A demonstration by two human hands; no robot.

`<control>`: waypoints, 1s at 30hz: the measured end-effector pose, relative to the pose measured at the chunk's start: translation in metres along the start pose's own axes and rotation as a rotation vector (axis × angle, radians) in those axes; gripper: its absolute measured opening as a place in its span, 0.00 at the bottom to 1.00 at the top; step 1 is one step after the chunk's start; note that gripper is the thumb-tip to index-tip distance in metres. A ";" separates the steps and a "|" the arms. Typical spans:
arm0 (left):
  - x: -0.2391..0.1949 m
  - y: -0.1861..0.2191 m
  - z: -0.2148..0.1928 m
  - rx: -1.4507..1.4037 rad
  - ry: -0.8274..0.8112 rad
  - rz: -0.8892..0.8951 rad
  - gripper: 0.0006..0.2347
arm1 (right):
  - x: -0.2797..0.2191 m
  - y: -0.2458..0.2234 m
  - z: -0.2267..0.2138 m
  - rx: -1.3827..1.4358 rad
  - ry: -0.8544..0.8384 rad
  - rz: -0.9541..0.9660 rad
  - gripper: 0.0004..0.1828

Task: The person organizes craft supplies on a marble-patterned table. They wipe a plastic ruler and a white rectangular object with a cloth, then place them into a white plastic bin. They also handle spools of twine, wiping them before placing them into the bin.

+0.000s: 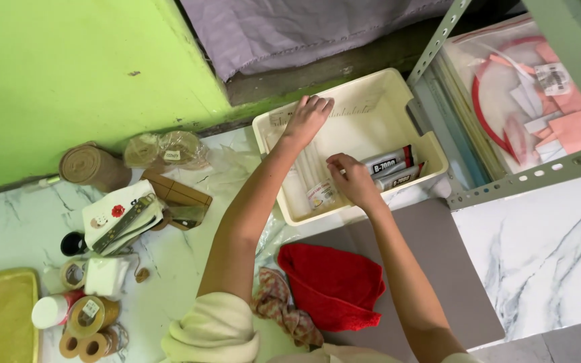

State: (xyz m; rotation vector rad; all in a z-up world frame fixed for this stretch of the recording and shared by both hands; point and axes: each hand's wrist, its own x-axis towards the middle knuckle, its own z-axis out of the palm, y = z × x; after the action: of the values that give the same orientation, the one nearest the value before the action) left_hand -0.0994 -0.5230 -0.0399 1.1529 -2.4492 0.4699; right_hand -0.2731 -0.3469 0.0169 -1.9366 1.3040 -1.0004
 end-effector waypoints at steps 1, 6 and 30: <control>-0.004 0.000 -0.001 -0.002 -0.007 -0.006 0.21 | 0.000 -0.004 -0.001 0.004 -0.008 0.004 0.10; -0.021 -0.016 0.018 -0.137 -0.082 -0.129 0.19 | 0.001 -0.012 -0.003 -0.020 -0.011 0.020 0.10; -0.083 0.001 -0.121 -0.171 0.184 -0.167 0.10 | 0.113 0.071 0.066 -0.446 -0.224 -0.102 0.23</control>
State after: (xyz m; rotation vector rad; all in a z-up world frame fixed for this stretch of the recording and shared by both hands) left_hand -0.0267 -0.4129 0.0251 1.1746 -2.1692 0.2956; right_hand -0.2264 -0.4735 -0.0467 -2.3882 1.3930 -0.5420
